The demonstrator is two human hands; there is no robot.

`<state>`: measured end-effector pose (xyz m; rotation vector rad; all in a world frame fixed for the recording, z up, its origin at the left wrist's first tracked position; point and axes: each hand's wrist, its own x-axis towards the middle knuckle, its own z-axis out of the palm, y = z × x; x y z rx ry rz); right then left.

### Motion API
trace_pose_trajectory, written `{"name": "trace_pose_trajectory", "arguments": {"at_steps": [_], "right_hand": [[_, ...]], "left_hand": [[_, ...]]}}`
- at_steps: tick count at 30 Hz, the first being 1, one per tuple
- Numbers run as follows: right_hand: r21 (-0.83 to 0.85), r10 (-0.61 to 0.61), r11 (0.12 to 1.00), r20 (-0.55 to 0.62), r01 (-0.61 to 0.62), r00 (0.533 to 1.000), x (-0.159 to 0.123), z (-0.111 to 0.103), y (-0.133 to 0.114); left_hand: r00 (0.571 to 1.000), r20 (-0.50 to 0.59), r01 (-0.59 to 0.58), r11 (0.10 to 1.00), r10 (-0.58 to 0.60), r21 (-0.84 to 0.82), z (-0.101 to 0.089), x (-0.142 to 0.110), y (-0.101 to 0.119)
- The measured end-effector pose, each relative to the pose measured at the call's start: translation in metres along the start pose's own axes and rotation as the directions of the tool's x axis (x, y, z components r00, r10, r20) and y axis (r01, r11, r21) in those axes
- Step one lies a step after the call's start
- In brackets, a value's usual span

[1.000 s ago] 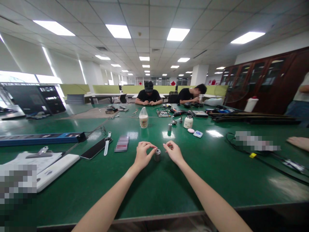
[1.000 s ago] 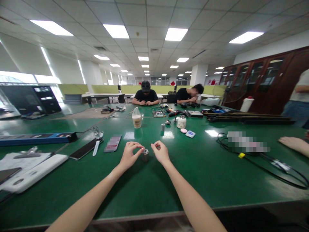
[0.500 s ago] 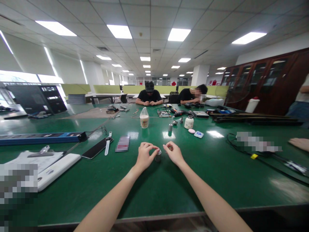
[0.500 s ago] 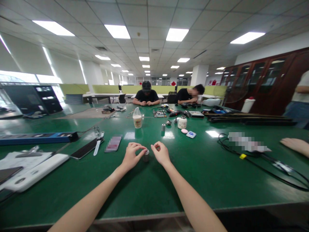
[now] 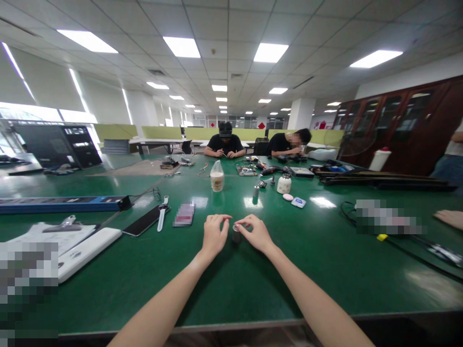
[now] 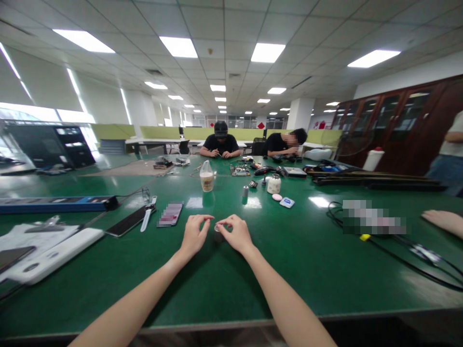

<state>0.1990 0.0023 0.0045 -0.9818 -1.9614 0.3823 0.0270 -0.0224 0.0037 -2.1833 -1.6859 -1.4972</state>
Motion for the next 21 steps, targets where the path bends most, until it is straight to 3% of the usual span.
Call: {"name": "trace_pose_trajectory", "arguments": {"at_steps": [6, 10, 14, 21], "right_hand": [[-0.059, 0.042, 0.997, -0.155, -0.051, 0.987, 0.01, -0.003, 0.017], [-0.203, 0.181, 0.958, -0.128, -0.204, 0.975, 0.008, -0.002, 0.049], [-0.285, 0.214, 0.926, -0.142, -0.247, 0.966, 0.002, 0.004, 0.07], [-0.249, 0.252, 0.927, -0.135, -0.279, 0.958, 0.006, -0.001, 0.058]], "left_hand": [[0.998, 0.059, -0.036, 0.999, 0.037, -0.014, 0.001, -0.001, 0.003], [0.998, 0.047, -0.036, 0.999, 0.036, -0.007, 0.001, -0.001, 0.004], [0.998, 0.047, -0.03, 1.0, 0.031, -0.006, 0.001, -0.002, 0.002], [0.998, 0.054, -0.032, 1.0, 0.031, 0.001, 0.002, -0.002, 0.002]]}}
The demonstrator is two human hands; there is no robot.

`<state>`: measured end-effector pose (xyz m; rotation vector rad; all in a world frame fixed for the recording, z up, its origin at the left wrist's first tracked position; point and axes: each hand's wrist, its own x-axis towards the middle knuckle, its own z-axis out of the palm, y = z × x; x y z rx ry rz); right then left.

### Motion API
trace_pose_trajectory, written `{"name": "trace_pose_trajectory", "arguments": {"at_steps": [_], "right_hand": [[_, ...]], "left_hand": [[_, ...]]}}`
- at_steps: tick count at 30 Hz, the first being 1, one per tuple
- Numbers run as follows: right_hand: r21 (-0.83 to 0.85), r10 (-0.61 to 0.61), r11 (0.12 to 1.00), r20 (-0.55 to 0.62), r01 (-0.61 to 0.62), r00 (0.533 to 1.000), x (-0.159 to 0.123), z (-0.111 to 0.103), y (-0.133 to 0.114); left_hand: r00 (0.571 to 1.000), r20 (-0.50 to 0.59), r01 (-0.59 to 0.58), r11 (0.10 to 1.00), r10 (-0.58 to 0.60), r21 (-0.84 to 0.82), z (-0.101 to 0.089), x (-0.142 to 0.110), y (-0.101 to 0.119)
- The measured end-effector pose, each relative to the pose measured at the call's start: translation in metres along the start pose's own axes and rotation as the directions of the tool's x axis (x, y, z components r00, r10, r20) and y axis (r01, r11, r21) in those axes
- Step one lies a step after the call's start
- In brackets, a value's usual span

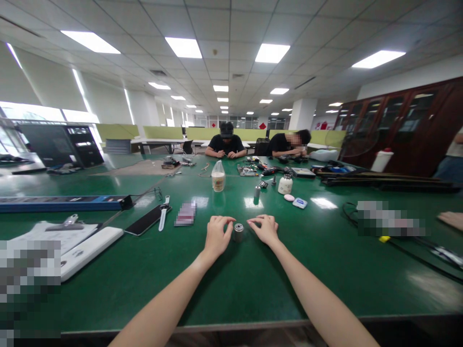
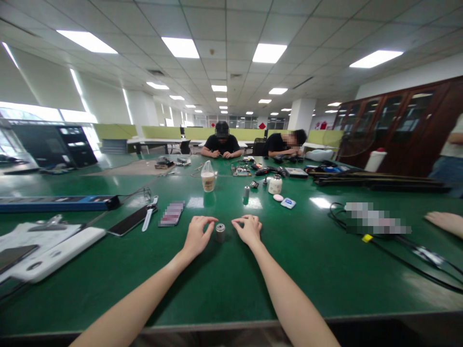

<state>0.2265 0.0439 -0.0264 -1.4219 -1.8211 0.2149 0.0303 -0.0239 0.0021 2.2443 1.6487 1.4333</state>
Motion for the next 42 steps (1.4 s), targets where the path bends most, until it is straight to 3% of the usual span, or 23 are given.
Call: {"name": "trace_pose_trajectory", "arguments": {"at_steps": [6, 13, 33, 42], "right_hand": [[0.312, -0.223, 0.925, -0.011, 0.216, 0.975, -0.009, -0.014, -0.035], [0.352, -0.296, 0.899, 0.046, 0.262, 0.954, -0.021, -0.014, -0.052], [0.313, -0.165, 0.938, 0.018, 0.151, 0.986, -0.018, -0.013, -0.05], [0.414, -0.064, 0.907, -0.036, 0.073, 0.997, -0.015, -0.013, -0.045]], "left_hand": [[1.0, -0.01, -0.002, 1.0, 0.002, 0.003, 0.0, 0.0, -0.001], [1.0, 0.012, -0.007, 1.0, 0.007, -0.001, -0.001, -0.001, 0.001], [0.998, 0.05, -0.047, 0.998, 0.05, -0.044, 0.003, -0.001, 0.002], [1.0, 0.013, -0.024, 0.996, 0.026, -0.088, 0.008, 0.001, 0.006]]}}
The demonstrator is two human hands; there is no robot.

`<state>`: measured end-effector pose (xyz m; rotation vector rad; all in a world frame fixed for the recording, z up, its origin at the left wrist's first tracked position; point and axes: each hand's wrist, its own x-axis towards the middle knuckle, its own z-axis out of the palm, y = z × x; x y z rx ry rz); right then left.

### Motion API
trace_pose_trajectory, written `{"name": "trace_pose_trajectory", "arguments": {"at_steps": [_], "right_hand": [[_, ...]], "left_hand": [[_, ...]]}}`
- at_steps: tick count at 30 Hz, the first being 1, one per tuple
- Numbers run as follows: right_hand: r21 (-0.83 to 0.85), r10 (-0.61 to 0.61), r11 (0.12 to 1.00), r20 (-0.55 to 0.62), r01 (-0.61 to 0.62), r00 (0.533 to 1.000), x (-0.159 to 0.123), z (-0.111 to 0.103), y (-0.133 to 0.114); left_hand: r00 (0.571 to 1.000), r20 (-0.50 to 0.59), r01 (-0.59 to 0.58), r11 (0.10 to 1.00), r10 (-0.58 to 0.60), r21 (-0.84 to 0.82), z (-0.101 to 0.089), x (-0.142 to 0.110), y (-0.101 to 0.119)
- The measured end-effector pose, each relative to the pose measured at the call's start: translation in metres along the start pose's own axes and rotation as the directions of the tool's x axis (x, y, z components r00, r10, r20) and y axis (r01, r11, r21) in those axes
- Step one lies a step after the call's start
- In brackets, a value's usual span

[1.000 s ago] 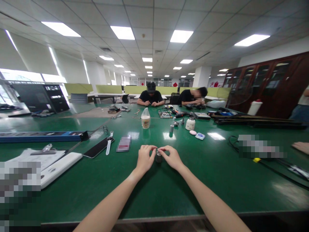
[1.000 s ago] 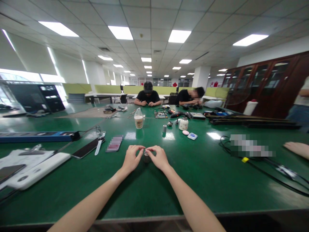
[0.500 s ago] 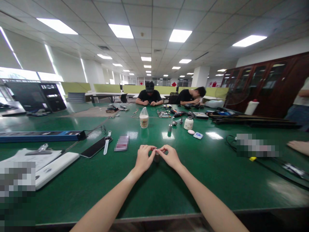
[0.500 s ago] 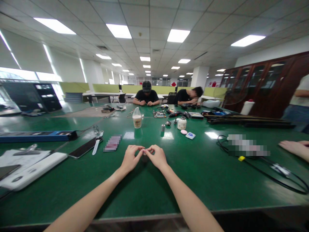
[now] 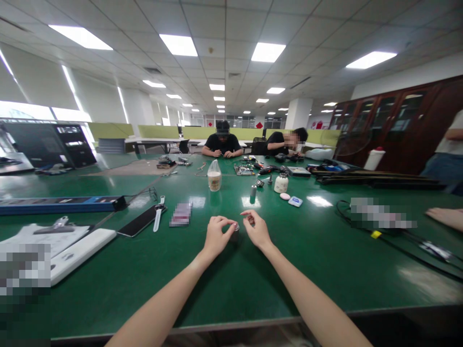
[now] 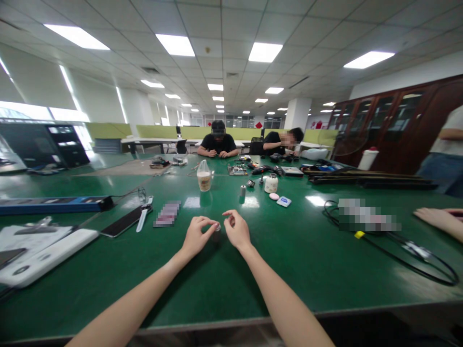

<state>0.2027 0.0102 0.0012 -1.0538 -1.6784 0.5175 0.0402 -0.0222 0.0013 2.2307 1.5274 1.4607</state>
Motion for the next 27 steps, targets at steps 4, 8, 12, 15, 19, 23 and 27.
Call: {"name": "trace_pose_trajectory", "arguments": {"at_steps": [4, 8, 12, 15, 19, 23, 27], "right_hand": [[-0.01, -0.008, 1.0, -0.007, 0.008, 1.0, 0.0, -0.001, 0.0], [-0.016, -0.009, 1.0, -0.009, 0.009, 1.0, 0.0, -0.002, -0.001], [-0.014, -0.016, 1.0, -0.007, 0.016, 1.0, 0.001, -0.002, 0.0], [-0.014, -0.016, 1.0, -0.016, 0.016, 1.0, 0.001, -0.002, 0.001], [-0.029, -0.01, 1.0, -0.022, 0.009, 1.0, 0.002, -0.003, 0.002], [-0.046, -0.025, 0.999, -0.016, 0.025, 1.0, 0.003, -0.003, 0.002], [-0.061, -0.043, 0.997, 0.004, 0.043, 0.999, 0.003, -0.004, 0.003]], "left_hand": [[1.0, 0.01, 0.009, 1.0, -0.008, -0.023, 0.0, 0.003, 0.0], [1.0, 0.009, -0.003, 1.0, 0.003, -0.027, -0.001, 0.004, 0.0], [0.998, -0.039, -0.041, 0.998, 0.04, -0.046, 0.0, 0.007, 0.001], [0.994, -0.104, -0.039, 0.999, 0.036, -0.026, -0.002, 0.01, -0.004], [0.992, -0.093, 0.092, 0.989, -0.081, 0.114, -0.006, 0.012, -0.027], [0.968, 0.066, 0.216, 0.939, -0.242, 0.269, -0.006, 0.008, -0.051], [0.952, 0.101, 0.24, 0.912, -0.287, 0.333, -0.006, 0.006, -0.054]]}}
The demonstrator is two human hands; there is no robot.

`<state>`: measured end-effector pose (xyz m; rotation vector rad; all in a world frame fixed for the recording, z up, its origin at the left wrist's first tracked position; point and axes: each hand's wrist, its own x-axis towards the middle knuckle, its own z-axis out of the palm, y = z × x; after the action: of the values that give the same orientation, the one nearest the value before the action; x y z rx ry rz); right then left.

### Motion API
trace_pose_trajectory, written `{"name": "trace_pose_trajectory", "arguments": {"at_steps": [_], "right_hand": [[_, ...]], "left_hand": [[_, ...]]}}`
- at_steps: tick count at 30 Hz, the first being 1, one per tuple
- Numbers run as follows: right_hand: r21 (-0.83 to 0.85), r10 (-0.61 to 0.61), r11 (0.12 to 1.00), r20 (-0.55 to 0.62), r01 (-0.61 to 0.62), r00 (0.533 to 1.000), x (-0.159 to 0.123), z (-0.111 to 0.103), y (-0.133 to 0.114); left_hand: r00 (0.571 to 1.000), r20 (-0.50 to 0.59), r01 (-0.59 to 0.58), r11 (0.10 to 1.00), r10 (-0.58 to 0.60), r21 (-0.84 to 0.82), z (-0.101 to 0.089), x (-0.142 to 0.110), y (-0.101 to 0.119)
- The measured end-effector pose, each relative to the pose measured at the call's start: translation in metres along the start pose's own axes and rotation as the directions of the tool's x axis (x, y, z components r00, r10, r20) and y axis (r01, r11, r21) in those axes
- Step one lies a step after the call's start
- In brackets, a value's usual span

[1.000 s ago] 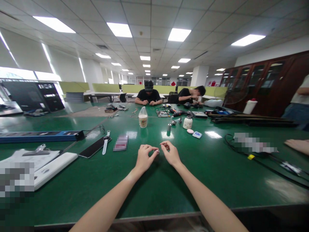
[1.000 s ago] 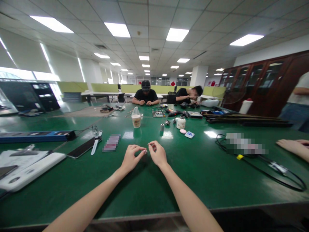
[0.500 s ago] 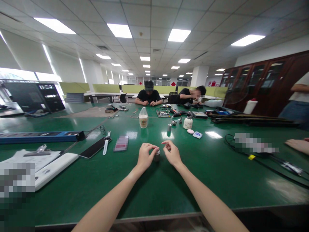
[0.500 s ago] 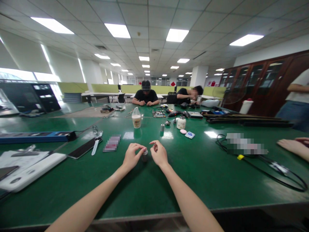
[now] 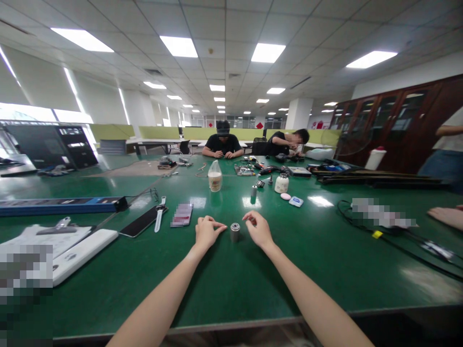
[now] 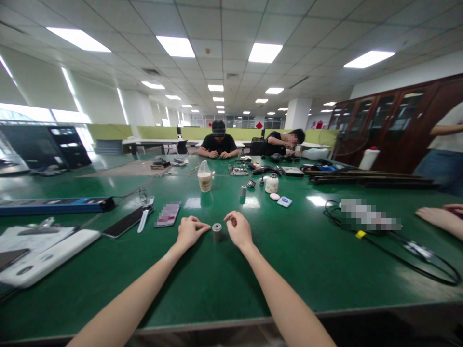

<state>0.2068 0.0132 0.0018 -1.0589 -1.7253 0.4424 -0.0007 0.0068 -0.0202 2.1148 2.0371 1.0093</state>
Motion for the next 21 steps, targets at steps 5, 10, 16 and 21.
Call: {"name": "trace_pose_trajectory", "arguments": {"at_steps": [5, 10, 16, 21], "right_hand": [[-0.035, -0.007, 0.999, 0.025, 0.008, 1.0, -0.001, -0.001, -0.001], [-0.054, -0.012, 0.998, 0.025, 0.013, 1.0, -0.001, -0.002, -0.001], [-0.053, -0.011, 0.998, 0.033, 0.013, 0.999, -0.001, -0.001, 0.0], [-0.034, -0.006, 0.999, 0.055, 0.008, 0.998, -0.001, 0.001, 0.002]], "left_hand": [[0.998, -0.032, -0.057, 0.998, 0.058, 0.032, -0.003, -0.005, 0.005], [0.986, -0.127, -0.108, 0.994, 0.107, -0.005, -0.006, -0.006, 0.009], [0.937, -0.261, -0.295, 0.925, 0.231, -0.24, -0.013, -0.011, 0.033], [0.929, -0.215, -0.352, 0.9, 0.302, -0.256, -0.012, -0.02, 0.048]]}}
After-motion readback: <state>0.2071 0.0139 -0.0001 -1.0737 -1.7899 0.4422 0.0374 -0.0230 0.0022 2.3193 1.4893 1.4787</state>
